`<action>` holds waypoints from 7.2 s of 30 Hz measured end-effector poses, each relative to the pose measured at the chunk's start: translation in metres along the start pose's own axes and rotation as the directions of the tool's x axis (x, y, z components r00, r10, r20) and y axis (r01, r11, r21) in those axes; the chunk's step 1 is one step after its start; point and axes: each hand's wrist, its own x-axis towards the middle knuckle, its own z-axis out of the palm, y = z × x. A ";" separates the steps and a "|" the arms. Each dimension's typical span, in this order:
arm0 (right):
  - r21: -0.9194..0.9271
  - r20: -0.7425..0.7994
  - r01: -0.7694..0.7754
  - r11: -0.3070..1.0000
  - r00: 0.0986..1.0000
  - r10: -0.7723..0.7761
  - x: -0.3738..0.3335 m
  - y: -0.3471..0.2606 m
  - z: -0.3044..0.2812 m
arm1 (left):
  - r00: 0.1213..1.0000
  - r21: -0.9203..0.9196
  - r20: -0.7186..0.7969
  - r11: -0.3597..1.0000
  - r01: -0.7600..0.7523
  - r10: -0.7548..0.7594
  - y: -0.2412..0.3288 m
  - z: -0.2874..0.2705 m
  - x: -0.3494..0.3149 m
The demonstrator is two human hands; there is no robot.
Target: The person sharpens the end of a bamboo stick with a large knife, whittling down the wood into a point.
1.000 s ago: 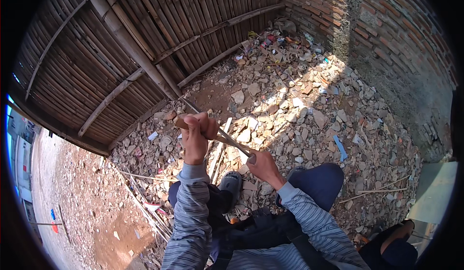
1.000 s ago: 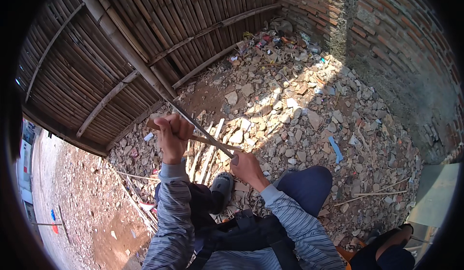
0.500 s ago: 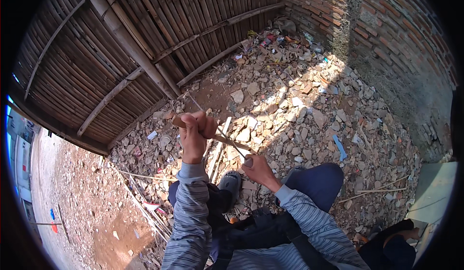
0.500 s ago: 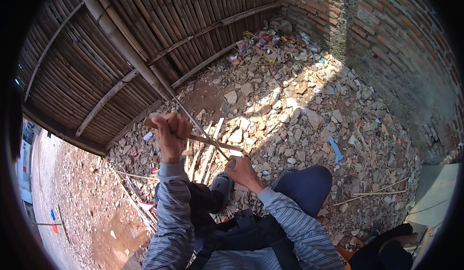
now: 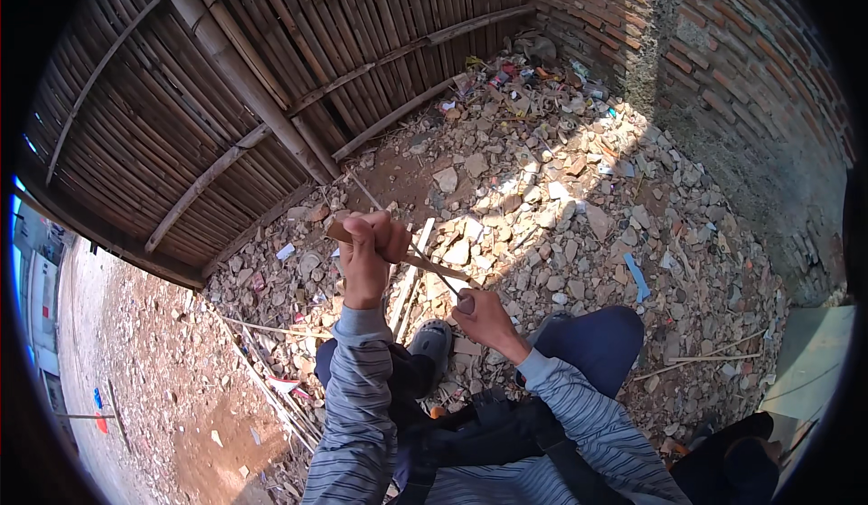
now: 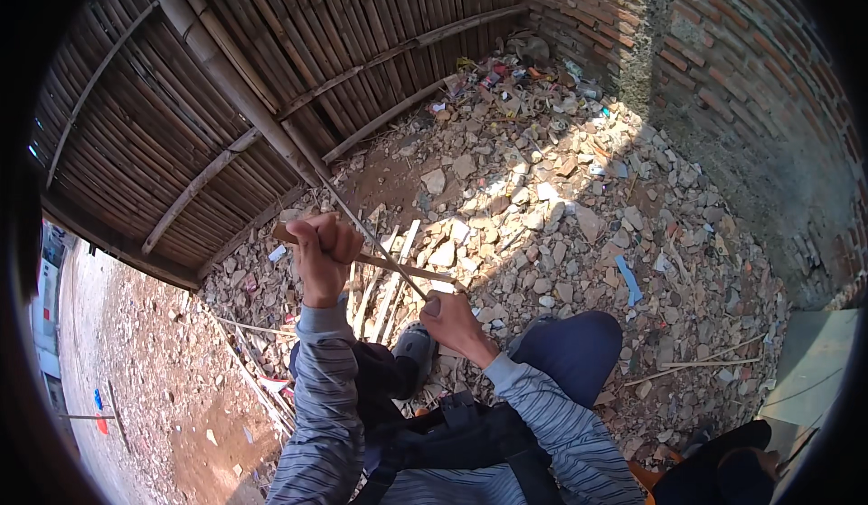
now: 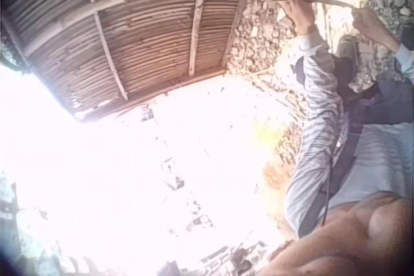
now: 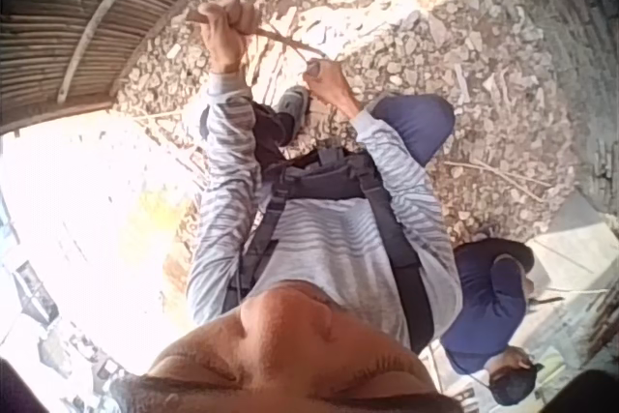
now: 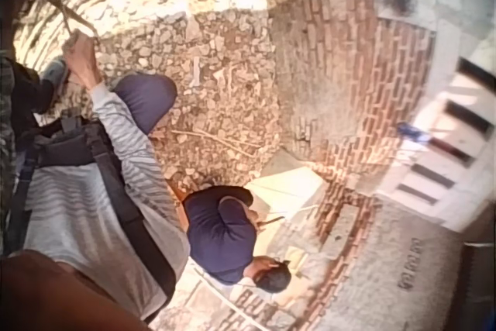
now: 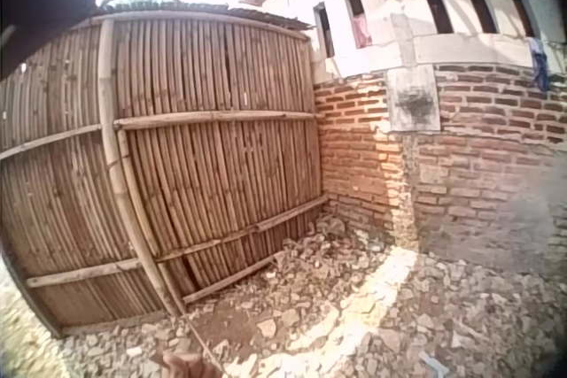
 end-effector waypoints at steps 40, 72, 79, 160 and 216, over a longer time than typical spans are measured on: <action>-0.209 -0.004 0.007 0.978 1.000 -0.008 0.004 0.088 0.018 | 0.998 -0.003 -0.062 1.000 -0.008 0.007 -0.004 0.000 0.000; -0.016 0.142 -0.156 0.988 0.977 0.157 0.004 0.048 0.016 | 0.997 -0.023 -0.066 0.999 -0.028 0.026 -0.004 0.001 0.000; 0.020 0.169 -0.165 0.986 0.973 0.160 0.001 0.045 0.012 | 0.999 0.008 -0.037 1.000 -0.027 0.027 0.000 0.000 -0.001; 0.091 0.121 -0.385 0.918 0.920 0.373 -0.002 0.075 0.025 | 0.973 0.049 -0.211 0.995 -0.086 0.095 -0.059 -0.013 0.004; 0.142 0.162 -0.556 0.819 0.830 0.535 -0.017 0.132 0.036 | 0.989 -0.042 -0.138 0.997 -0.058 0.052 -0.040 -0.021 -0.006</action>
